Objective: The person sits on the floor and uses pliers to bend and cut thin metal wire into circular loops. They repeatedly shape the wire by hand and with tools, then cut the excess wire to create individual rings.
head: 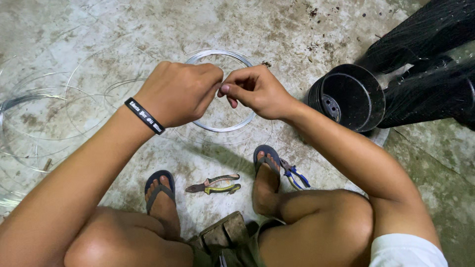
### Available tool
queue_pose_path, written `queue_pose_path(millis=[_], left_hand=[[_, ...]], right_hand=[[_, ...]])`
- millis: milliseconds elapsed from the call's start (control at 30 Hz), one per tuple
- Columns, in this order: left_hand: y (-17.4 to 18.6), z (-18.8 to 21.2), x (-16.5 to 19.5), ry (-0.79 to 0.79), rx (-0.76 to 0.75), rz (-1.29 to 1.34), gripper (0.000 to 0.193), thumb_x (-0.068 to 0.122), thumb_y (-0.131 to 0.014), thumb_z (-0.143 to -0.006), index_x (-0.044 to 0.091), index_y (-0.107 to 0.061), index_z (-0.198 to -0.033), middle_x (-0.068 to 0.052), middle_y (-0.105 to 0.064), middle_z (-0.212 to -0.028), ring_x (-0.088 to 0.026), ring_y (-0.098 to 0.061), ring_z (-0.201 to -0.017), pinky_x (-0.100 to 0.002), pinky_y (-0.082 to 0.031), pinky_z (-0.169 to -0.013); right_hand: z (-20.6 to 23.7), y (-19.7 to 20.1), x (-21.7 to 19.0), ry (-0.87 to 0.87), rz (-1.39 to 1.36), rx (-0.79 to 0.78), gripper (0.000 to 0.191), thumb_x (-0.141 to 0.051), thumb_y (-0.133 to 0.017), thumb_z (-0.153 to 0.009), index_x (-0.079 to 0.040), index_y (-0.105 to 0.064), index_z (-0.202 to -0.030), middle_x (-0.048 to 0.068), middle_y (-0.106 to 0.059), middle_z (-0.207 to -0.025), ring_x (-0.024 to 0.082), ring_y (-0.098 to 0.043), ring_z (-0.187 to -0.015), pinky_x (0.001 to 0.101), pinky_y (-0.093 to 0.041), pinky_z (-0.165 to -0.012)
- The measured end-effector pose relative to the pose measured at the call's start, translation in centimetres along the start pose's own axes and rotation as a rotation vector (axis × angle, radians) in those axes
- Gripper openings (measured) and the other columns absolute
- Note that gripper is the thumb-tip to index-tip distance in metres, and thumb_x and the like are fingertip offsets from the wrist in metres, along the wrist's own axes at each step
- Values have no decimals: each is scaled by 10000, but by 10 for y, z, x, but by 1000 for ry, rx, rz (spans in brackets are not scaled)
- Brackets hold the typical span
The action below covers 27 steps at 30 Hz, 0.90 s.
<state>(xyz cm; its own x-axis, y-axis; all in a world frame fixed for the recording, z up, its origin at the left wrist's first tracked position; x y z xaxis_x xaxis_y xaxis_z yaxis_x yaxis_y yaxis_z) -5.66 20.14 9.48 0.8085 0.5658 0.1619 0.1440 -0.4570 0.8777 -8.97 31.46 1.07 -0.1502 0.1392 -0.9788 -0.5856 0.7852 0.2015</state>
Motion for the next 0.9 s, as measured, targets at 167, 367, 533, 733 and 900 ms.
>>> queue_pose_path(millis=[167,367,533,733,900], left_hand=[[7,1,0,-33,0,71,84,146,-632,-968,79,-644,-921,-95,-690,-848,-353,-672,-700,-469,-533,-588],[32,17,-26,13,52,89,87,134,-630,-1011,55,-651,-981,-131,-676,-885,-374,-662,-762,-477,-527,-647],[35,19,-32,63,53,91,92,121,-615,-1022,52,-639,-966,-134,-666,-844,-373,-658,-763,-482,-522,-656],[21,6,-8,27,-16,96,99,138,-623,-979,61,-649,-923,-128,-694,-856,-389,-657,-722,-496,-526,-618],[11,0,4,16,-57,140,96,150,-634,-949,64,-651,-911,-125,-698,-857,-392,-664,-742,-509,-531,-626]], right_hand=[[1,2,3,-50,12,9,219,-215,-640,-1054,-27,-753,-1036,-23,-643,-721,13,-445,-599,220,-344,-523],[9,19,19,-83,-65,41,219,-203,-631,-1054,-12,-737,-1044,-9,-638,-716,14,-426,-561,214,-314,-493],[9,24,20,-65,-57,59,215,-195,-636,-1053,-6,-737,-1039,1,-649,-714,16,-430,-554,216,-318,-486],[4,10,6,-48,18,28,215,-196,-650,-1051,-5,-748,-1034,-3,-661,-734,13,-439,-592,218,-338,-520],[3,-10,-14,100,-19,-70,212,-193,-642,-1117,-7,-735,-1077,-7,-668,-809,31,-563,-740,232,-436,-640]])
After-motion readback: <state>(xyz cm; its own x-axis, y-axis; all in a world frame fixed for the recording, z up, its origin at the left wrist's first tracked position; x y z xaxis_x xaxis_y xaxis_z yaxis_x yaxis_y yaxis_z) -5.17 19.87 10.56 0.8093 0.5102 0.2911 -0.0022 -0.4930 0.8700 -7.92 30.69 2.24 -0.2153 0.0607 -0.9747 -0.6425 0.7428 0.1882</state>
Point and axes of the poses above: each hand's wrist, its own z-axis away from the middle knuckle, its own y-axis out of the back of the hand, x = y × z, the point moved 10 cm from there along -z, towards the middle knuckle
